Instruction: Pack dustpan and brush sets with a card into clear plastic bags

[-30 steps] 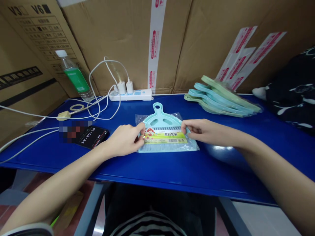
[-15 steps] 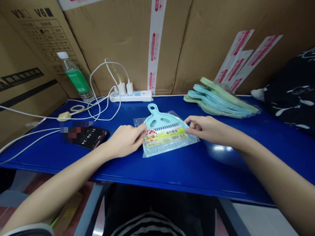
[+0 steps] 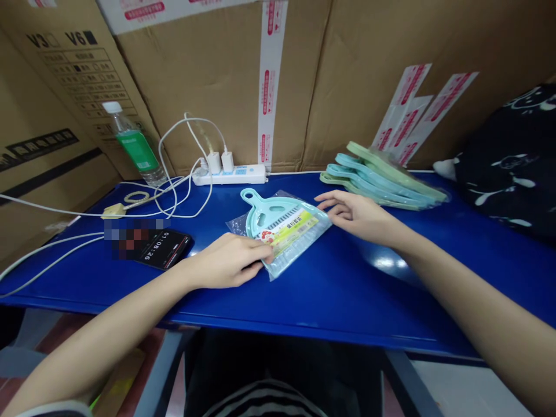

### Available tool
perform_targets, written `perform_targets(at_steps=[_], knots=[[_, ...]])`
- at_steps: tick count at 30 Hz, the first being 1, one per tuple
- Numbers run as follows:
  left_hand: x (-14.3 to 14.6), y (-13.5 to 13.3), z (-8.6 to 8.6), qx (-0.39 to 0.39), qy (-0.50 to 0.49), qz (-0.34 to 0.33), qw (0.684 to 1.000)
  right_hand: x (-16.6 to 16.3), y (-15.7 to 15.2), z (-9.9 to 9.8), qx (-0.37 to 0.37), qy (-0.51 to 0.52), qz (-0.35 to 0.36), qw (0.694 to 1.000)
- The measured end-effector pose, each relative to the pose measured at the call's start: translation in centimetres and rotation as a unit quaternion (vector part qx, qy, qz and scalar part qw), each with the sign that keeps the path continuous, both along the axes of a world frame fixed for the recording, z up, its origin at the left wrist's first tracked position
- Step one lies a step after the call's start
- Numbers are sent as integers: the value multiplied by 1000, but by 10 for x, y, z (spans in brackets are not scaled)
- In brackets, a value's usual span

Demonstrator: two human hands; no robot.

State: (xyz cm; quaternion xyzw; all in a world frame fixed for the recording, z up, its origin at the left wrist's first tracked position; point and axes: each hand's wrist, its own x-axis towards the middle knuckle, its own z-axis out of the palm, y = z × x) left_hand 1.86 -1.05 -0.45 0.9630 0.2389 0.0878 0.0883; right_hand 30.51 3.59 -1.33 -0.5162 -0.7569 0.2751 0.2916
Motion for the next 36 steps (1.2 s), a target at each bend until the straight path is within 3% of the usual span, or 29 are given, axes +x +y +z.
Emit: perform_targets(at_steps=[4,8,14,16,26,36], knots=[[-1,2,-3,93,-13,7,996,-3,3,-8,23,45,4,999],[-1,3,-2,99,15,16,995,-9,4,-16,31,53,21,998],[1,3,-4,119,17,37,992,-6,-2,-10,171,-89,18,981],[1,4,-5,125,25,49,991,-5,-5,-5,186,-135,21,973],[-3,10,-6,160,70,125,977,-8,-11,-2,132,-229,59,963],[3,9,-6,184,120,178,959,-19,-14,-5,103,-243,24,964]])
